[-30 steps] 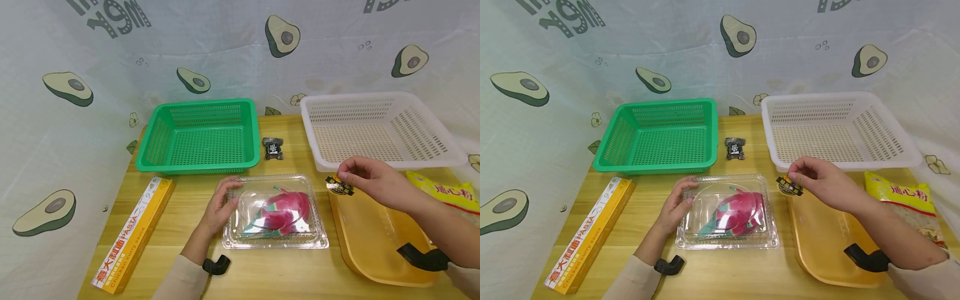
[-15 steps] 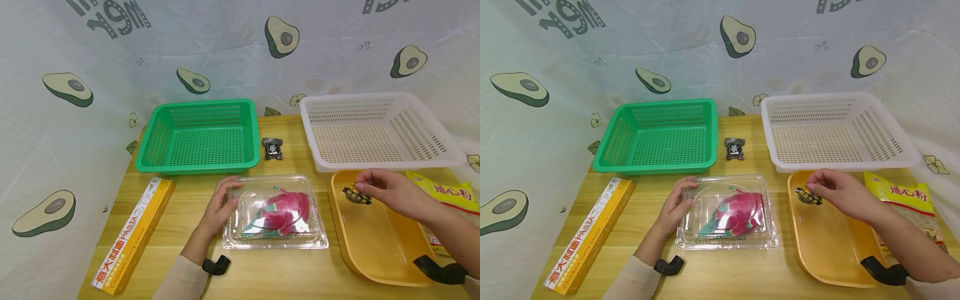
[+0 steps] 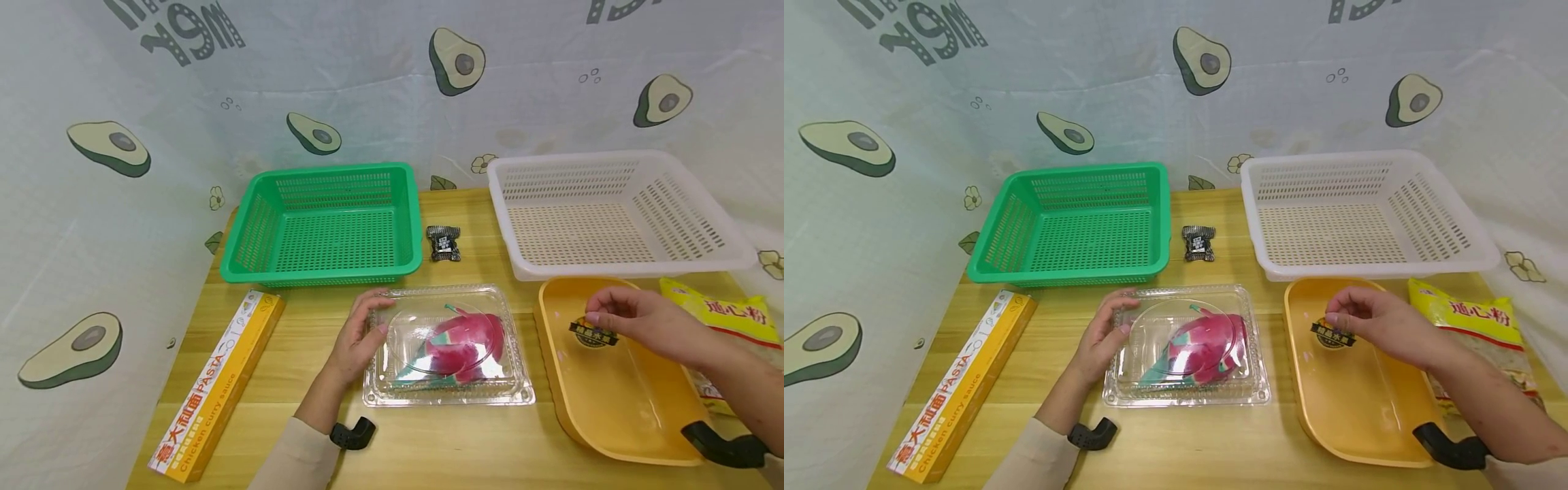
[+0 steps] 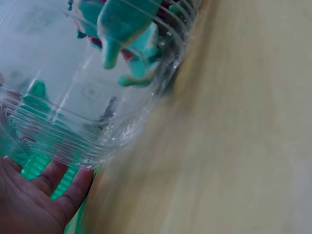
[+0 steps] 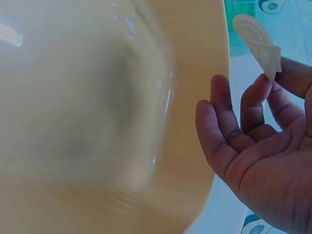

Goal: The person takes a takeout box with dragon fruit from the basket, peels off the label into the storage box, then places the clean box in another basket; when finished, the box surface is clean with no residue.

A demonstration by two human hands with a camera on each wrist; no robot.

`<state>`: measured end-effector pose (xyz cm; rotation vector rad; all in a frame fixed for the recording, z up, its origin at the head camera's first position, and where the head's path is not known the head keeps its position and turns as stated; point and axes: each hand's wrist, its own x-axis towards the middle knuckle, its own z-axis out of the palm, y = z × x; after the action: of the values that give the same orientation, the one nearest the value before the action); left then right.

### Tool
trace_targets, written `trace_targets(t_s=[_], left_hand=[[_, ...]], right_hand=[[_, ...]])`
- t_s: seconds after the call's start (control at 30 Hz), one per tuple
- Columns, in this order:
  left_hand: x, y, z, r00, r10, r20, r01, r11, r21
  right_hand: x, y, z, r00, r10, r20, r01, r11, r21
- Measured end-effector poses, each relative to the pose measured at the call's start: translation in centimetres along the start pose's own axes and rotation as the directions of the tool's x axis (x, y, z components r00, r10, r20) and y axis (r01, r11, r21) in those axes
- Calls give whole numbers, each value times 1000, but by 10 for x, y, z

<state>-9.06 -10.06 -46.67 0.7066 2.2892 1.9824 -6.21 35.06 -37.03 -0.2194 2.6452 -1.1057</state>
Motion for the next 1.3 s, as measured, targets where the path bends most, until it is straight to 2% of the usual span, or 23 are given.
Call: trace_targets(t_s=[0.13,0.3,0.47,0.67,0.83,0.97,1.17,1.3], left_hand=[[0,0,0,1000,-5,0,5,1000,-2],[-1,-1,-1,1000,-5,-5,5,1000,-2],[-1,0,-1,1000,-8,-5,8,1000,-4],[-1,1,-1,1000,-5,-4,5,1000,-5],[-1,1,-1,1000,-3,-1,3,1000,-17],[-2,1,-1,1000,1,2,-1,1000,-19],[-1,0,0,1000,2,6,-2,1000,-21],[-1,0,0,1000,8,6,-8,1000,-15]], right_hand=[[1,0,3,998,-36,53,35,999,9],[4,-2,5,994,-28,109,31,999,-29],[8,-2,5,995,6,95,4,995,-104],[7,-3,2,998,-8,61,15,993,-118],[6,-7,-9,1000,12,-6,-13,992,-124],[3,-10,-24,991,58,-120,-72,991,-116],[4,-4,-46,945,100,-310,-146,981,-130],[8,10,-59,917,115,-383,-184,971,-150]])
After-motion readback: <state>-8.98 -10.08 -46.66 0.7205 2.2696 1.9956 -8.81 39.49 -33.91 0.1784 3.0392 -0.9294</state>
